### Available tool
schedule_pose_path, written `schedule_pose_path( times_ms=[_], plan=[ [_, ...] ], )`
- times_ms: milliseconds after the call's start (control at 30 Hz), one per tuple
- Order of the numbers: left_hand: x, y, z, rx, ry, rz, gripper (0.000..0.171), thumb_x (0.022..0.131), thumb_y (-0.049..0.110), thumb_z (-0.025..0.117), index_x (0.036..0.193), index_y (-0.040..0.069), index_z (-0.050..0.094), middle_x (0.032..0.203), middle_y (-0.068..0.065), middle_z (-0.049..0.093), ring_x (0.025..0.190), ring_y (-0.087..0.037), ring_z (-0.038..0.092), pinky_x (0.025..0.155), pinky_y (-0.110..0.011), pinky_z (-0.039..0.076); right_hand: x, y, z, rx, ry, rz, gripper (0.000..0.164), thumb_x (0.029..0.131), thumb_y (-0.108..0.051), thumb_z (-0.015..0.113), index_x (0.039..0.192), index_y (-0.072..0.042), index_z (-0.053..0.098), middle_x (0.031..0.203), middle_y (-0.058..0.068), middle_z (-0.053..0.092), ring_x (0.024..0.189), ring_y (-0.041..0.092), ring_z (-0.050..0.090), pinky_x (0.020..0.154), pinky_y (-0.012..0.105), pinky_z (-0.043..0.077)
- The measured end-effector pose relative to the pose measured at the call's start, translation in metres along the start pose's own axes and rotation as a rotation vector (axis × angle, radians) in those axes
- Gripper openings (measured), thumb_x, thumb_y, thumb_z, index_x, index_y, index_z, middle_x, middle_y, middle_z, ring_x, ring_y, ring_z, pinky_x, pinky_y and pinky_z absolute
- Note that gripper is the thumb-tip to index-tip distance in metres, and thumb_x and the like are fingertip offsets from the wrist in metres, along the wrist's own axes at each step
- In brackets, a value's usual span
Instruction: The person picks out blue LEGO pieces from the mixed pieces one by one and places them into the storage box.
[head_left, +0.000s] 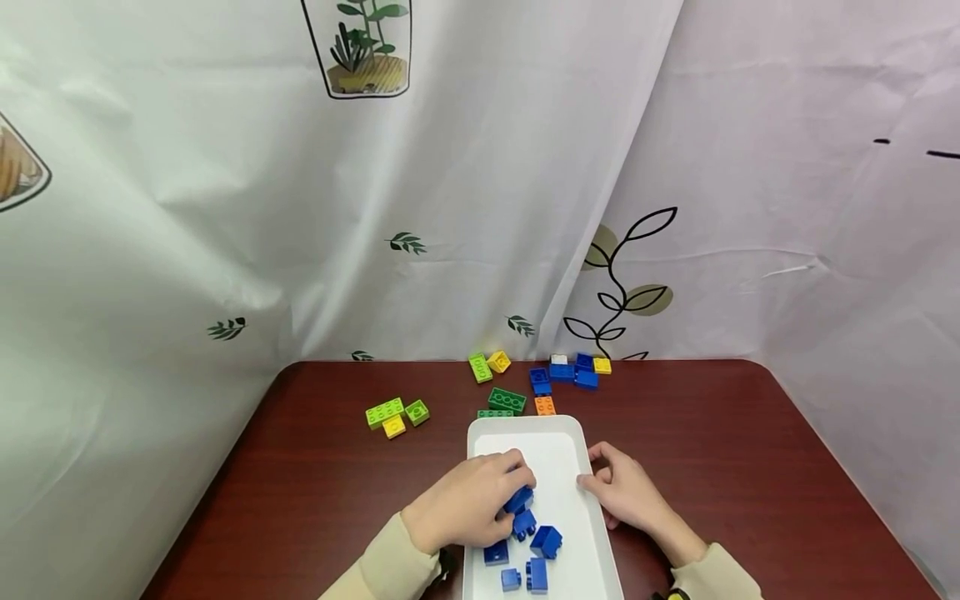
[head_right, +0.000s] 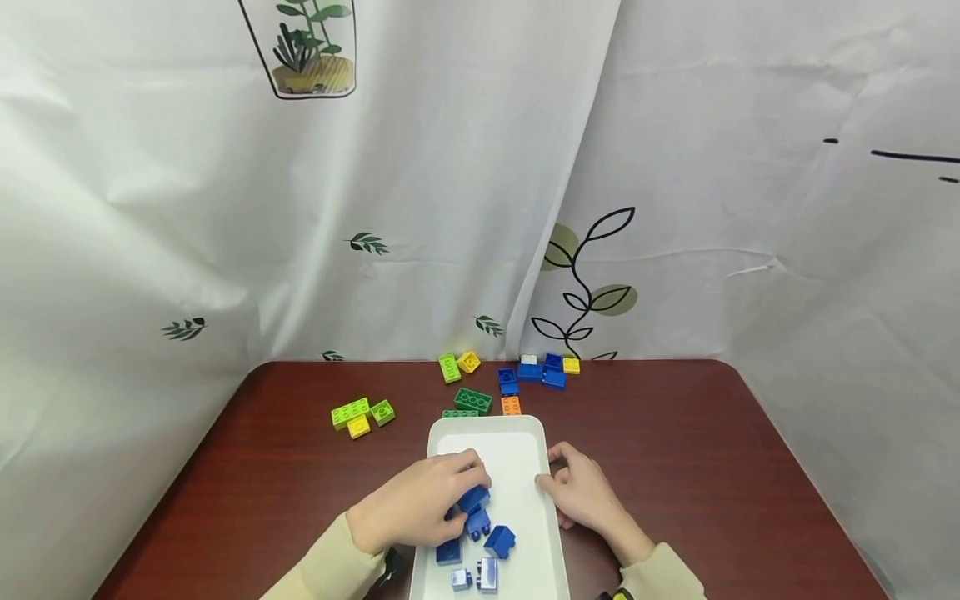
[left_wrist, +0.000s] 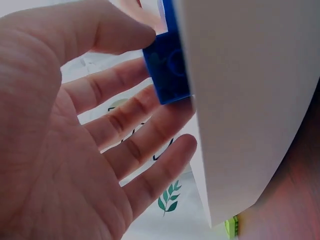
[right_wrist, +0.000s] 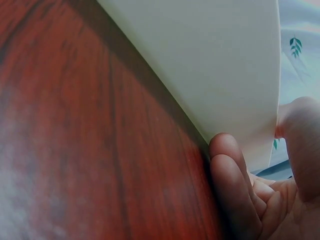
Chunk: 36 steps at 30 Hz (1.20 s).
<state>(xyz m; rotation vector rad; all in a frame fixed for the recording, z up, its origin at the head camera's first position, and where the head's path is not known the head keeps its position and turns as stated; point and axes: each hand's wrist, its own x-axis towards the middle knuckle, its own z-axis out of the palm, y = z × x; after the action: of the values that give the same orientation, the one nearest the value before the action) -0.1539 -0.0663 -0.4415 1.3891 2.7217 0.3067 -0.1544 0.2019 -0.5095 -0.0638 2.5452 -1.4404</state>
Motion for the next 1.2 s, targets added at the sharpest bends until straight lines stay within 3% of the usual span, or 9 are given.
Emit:
schedule_pose_path(
  times_ms=[233, 467, 633, 767, 967, 1067, 1200],
  plan=[
    [-0.003, 0.000, -0.002, -0.008, -0.046, -0.002, 0.032, 0.084, 0.028, 0.070, 0.114, 0.027, 0.061, 0.103, 0.011, 0.055, 0.079, 0.001, 0.049, 0.073, -0.017, 0.048, -0.001, 0.001, 0.001, 0.012, -0.003, 0.006, 0.038, 0.089, -0.025, 0.067, 0.117, -0.006, 0.049, 0.054, 0.004, 0.056, 0.033, 0.016, 0.050, 0.037, 0.037, 0.048],
    [-0.006, 0.000, -0.004, -0.003, -0.037, 0.008, 0.031, 0.084, 0.028, 0.070, 0.113, 0.027, 0.060, 0.101, 0.011, 0.054, 0.076, 0.000, 0.049, 0.070, -0.017, 0.046, -0.002, 0.003, 0.001, 0.027, -0.016, 0.017, 0.039, 0.089, -0.025, 0.067, 0.118, -0.006, 0.049, 0.054, 0.004, 0.055, 0.033, 0.017, 0.050, 0.037, 0.038, 0.048],
    [-0.008, -0.001, -0.013, -0.027, -0.013, -0.001, 0.048, 0.085, 0.039, 0.071, 0.128, 0.025, 0.056, 0.118, 0.010, 0.056, 0.098, -0.003, 0.056, 0.089, -0.028, 0.051, 0.000, 0.002, 0.000, 0.008, -0.003, 0.007, 0.040, 0.089, -0.025, 0.067, 0.118, -0.006, 0.049, 0.054, 0.004, 0.056, 0.033, 0.017, 0.050, 0.037, 0.038, 0.048],
    [-0.014, -0.006, -0.023, -0.062, 0.064, -0.111, 0.063, 0.085, 0.048, 0.068, 0.139, 0.025, 0.047, 0.131, 0.007, 0.052, 0.113, -0.009, 0.055, 0.097, -0.038, 0.050, 0.001, 0.003, 0.001, 0.007, -0.007, 0.006, 0.041, 0.089, -0.027, 0.068, 0.118, -0.006, 0.049, 0.055, 0.004, 0.057, 0.034, 0.017, 0.051, 0.038, 0.038, 0.048],
    [-0.030, -0.021, -0.016, -0.147, 0.162, -0.395, 0.073, 0.086, 0.047, 0.067, 0.145, 0.015, 0.038, 0.126, -0.002, 0.052, 0.096, -0.011, 0.056, 0.088, -0.037, 0.054, 0.000, 0.005, 0.002, 0.014, -0.013, 0.009, 0.041, 0.088, -0.027, 0.068, 0.118, -0.006, 0.049, 0.055, 0.004, 0.057, 0.033, 0.017, 0.050, 0.037, 0.038, 0.048],
    [-0.040, -0.027, -0.006, -0.273, 0.159, -0.499, 0.076, 0.087, 0.046, 0.067, 0.145, 0.008, 0.035, 0.121, -0.006, 0.052, 0.086, -0.011, 0.054, 0.078, -0.034, 0.054, 0.001, 0.004, 0.002, 0.018, -0.010, -0.005, 0.041, 0.089, -0.026, 0.068, 0.118, -0.006, 0.049, 0.055, 0.004, 0.057, 0.033, 0.017, 0.050, 0.037, 0.038, 0.048],
    [-0.049, -0.032, 0.007, -0.496, 0.120, -0.526, 0.067, 0.089, 0.039, 0.064, 0.139, 0.004, 0.036, 0.108, -0.006, 0.054, 0.079, -0.011, 0.053, 0.066, -0.026, 0.047, 0.001, 0.001, -0.001, 0.012, -0.008, -0.005, 0.040, 0.089, -0.025, 0.067, 0.118, -0.006, 0.048, 0.054, 0.004, 0.056, 0.033, 0.017, 0.050, 0.037, 0.038, 0.048]
  ],
)
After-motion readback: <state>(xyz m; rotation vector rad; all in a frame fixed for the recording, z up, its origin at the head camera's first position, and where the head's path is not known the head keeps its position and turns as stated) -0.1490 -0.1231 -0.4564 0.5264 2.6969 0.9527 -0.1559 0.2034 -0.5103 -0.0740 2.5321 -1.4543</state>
